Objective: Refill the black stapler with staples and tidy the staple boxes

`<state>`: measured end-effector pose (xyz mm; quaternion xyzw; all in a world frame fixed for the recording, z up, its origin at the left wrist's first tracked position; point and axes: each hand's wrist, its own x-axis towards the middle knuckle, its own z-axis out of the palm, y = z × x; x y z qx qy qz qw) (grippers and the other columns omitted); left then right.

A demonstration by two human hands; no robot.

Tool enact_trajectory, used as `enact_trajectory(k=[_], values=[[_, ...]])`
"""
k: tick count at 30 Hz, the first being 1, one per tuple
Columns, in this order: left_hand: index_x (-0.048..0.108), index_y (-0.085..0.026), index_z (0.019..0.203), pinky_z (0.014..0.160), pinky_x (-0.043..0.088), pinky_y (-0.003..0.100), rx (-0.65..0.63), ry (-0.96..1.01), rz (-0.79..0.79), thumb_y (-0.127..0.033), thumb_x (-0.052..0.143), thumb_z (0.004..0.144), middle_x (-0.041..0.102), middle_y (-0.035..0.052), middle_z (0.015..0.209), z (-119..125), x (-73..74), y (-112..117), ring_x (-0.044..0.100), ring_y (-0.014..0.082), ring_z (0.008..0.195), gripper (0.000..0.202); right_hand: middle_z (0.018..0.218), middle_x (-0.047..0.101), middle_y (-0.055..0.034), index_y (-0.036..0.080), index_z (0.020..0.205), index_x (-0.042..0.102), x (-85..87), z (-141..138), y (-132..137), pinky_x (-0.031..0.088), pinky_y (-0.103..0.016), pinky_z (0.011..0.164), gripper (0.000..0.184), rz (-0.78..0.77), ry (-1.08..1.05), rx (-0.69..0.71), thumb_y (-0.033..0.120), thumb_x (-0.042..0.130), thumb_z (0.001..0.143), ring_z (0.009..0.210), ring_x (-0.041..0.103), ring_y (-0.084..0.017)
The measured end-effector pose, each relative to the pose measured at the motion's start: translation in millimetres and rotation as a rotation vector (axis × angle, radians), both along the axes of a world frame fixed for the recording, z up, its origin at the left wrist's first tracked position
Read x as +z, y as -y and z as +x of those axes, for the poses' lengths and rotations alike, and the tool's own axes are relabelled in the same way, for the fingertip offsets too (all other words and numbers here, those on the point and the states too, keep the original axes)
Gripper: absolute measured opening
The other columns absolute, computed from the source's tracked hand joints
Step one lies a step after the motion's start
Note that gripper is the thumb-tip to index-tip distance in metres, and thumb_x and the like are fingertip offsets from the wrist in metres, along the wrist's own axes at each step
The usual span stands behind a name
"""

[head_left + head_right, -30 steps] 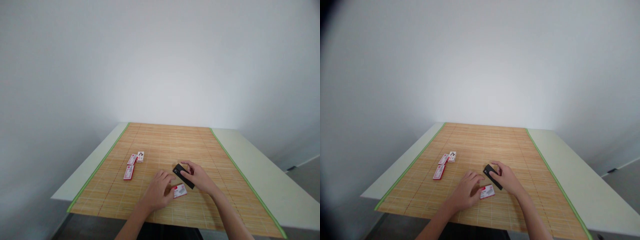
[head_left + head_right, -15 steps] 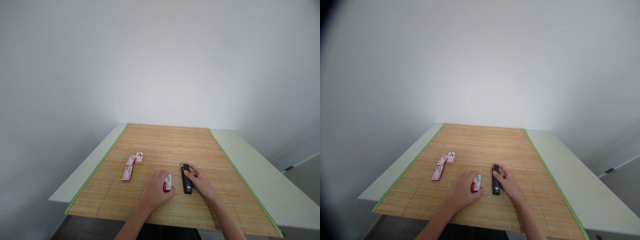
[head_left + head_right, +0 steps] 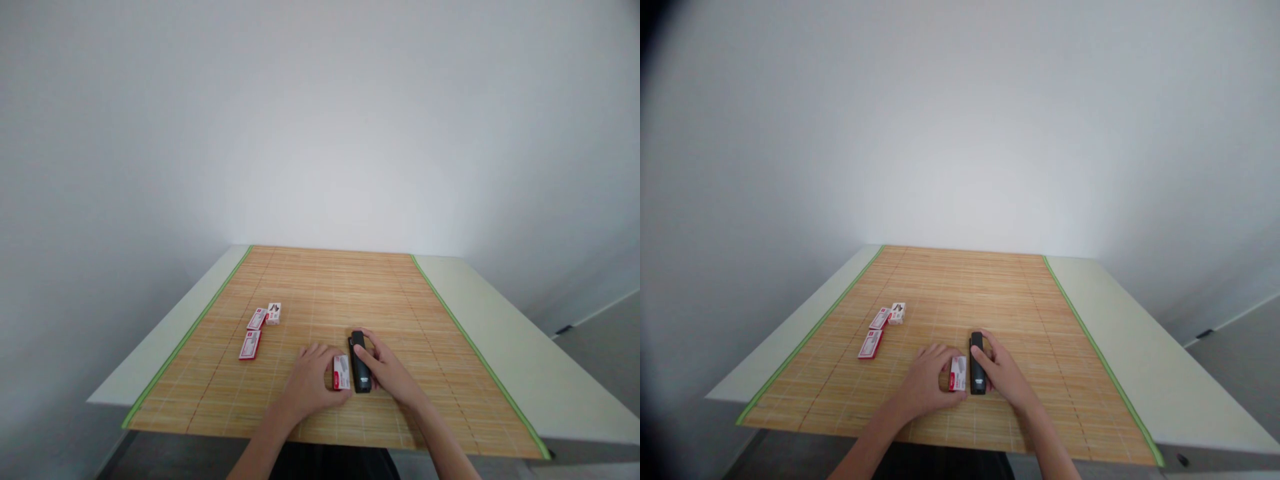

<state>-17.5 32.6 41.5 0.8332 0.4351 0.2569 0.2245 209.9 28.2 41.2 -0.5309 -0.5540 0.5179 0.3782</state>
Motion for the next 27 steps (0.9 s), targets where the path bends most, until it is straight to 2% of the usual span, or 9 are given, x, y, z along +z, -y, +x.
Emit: enact_trajectory(k=[4, 12, 17, 25, 27], values=[[0.065, -0.03, 0.118, 0.092, 0.042, 0.041, -0.018, -0.014, -0.003, -0.041, 0.09, 0.063, 0.065, 0.002, 0.105, 8, 2.3, 3, 0.057, 0.0286, 0.103, 0.061, 0.062, 0.052, 0.0065, 0.031, 0.146, 0.046, 0.9, -10, 3, 0.039, -0.023, 0.037, 0.065, 0.019, -0.012, -0.002, 0.068, 0.056, 0.094, 0.042, 0.048, -0.013], [0.065, -0.031, 0.123, 0.093, 0.041, 0.042, -0.033, -0.026, 0.005, -0.046, 0.091, 0.061, 0.064, 0.0029, 0.105, 5, -1.1, -1, 0.057, 0.0291, 0.101, 0.068, 0.063, 0.052, 0.0058, 0.029, 0.146, 0.045, 3.6, -15, 8, 0.039, -0.022, 0.037, 0.067, 0.027, 0.01, -0.036, 0.07, 0.053, 0.094, 0.044, 0.048, -0.013], [0.066, -0.031, 0.121, 0.091, 0.042, 0.042, -0.033, -0.029, 0.011, -0.049, 0.09, 0.062, 0.064, 0.0032, 0.105, 5, -0.5, -1, 0.058, 0.0292, 0.101, 0.066, 0.065, 0.053, 0.0057, 0.03, 0.147, 0.045, 0.2, -15, 7, 0.041, -0.023, 0.039, 0.067, 0.044, 0.0, -0.048, 0.07, 0.054, 0.093, 0.045, 0.049, -0.013], [0.066, -0.031, 0.124, 0.092, 0.044, 0.043, -0.035, -0.004, 0.005, -0.048, 0.09, 0.064, 0.065, 0.004, 0.106, 3, 1.9, -1, 0.06, 0.0302, 0.102, 0.067, 0.062, 0.052, 0.0057, 0.025, 0.159, 0.031, -0.7, -17, 6, 0.039, -0.024, 0.039, 0.086, 0.038, -0.014, -0.088, 0.071, 0.056, 0.091, 0.045, 0.049, -0.015], [0.064, -0.031, 0.129, 0.095, 0.045, 0.045, -0.032, 0.027, -0.012, -0.048, 0.092, 0.062, 0.066, 0.0047, 0.11, 4, 1.4, 0, 0.06, 0.0307, 0.105, 0.075, 0.059, 0.05, 0.0062, 0.023, 0.16, 0.028, -1.0, -14, 9, 0.039, -0.025, 0.04, 0.088, 0.045, -0.024, -0.112, 0.071, 0.054, 0.091, 0.045, 0.048, -0.015]])
